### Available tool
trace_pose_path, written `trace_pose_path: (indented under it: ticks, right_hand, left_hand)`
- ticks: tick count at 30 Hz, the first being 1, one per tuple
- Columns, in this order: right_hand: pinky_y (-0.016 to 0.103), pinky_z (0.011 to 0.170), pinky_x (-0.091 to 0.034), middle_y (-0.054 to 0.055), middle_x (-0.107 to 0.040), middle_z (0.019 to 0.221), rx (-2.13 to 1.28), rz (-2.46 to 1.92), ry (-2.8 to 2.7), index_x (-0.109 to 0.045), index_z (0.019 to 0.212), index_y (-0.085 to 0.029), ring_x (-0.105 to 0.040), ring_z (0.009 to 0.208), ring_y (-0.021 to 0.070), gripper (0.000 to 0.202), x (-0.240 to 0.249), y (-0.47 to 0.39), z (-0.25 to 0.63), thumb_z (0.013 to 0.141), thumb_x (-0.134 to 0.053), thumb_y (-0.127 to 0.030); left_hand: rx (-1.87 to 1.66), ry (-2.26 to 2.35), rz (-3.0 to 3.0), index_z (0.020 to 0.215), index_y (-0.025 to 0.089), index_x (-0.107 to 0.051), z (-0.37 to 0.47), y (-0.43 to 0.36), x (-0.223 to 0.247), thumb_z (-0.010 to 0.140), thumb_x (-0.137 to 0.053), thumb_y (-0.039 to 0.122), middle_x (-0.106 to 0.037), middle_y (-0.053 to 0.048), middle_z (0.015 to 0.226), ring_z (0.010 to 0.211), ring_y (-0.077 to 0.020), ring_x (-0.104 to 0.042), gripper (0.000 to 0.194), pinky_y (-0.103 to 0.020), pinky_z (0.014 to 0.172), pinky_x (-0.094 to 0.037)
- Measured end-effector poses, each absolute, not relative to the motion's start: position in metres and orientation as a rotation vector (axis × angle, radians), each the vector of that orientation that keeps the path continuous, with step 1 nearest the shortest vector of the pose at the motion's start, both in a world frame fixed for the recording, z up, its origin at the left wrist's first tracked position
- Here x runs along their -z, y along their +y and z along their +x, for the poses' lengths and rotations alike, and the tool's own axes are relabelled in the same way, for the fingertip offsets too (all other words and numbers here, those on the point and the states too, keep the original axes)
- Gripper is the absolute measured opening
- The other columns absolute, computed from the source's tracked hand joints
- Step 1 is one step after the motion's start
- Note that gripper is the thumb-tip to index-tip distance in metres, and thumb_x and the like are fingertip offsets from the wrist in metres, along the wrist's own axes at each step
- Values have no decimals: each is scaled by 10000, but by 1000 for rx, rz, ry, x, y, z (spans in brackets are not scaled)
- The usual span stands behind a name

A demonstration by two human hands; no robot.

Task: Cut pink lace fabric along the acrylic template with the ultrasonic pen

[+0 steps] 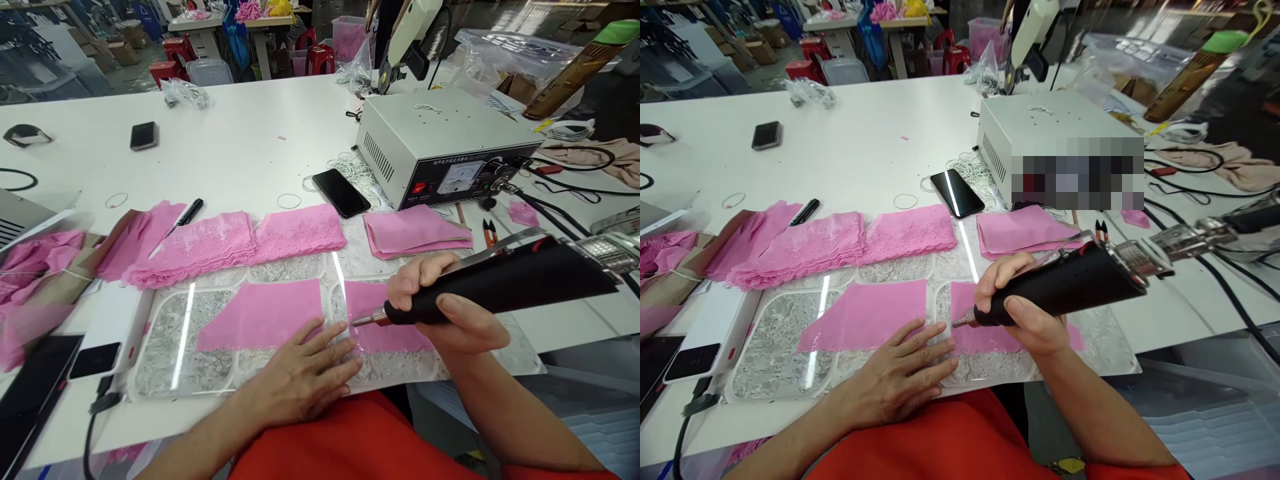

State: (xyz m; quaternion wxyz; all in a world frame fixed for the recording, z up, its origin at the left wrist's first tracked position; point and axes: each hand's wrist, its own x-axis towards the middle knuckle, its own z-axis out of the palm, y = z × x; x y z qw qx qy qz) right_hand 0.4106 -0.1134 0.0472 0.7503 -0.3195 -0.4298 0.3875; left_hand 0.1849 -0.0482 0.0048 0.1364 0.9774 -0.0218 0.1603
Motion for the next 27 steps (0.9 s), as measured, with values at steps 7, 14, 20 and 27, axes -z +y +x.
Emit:
trace_pose_path:
  ticks: [7,14,20,27]
  right_hand:
    - [278,485,-486,7,-570,735,-854,-725,-996,-632,880,-193,-562,552,119,156,-48,-115,407,788,-667,-314]
    - [298,499,-496,14,-581,739,-839,-756,-1047,-625,861,-198,-573,560,129,123,-46,-115,406,801,-655,-301]
    - [286,490,-485,2,-583,691,-613,-781,-846,-636,816,-186,-562,525,123,140,-55,-119,426,715,-667,-278]
    - [291,492,-454,-17,-567,638,-163,-927,-643,-607,703,-178,-544,477,124,98,-53,-134,470,614,-585,-213]
  left_hand:
    - [-457,-60,2831,1224,187,-584,184,-48,-4,968,-479,281,-613,-24,1314,1341,-235,-442,292,-411,1180,-226]
    - [-461,-55,2816,1230,184,-582,185,-48,-5,967,-479,272,-625,-37,1296,1335,-243,-451,296,-433,1155,-291]
    - [-562,119,2738,1260,172,-566,188,-47,-15,969,-450,208,-640,-71,1267,1339,-223,-450,315,-405,1098,-403]
    - [-562,288,2859,1285,162,-564,213,-40,-10,955,-425,167,-538,-101,1391,1381,-282,-382,359,-494,1096,-389]
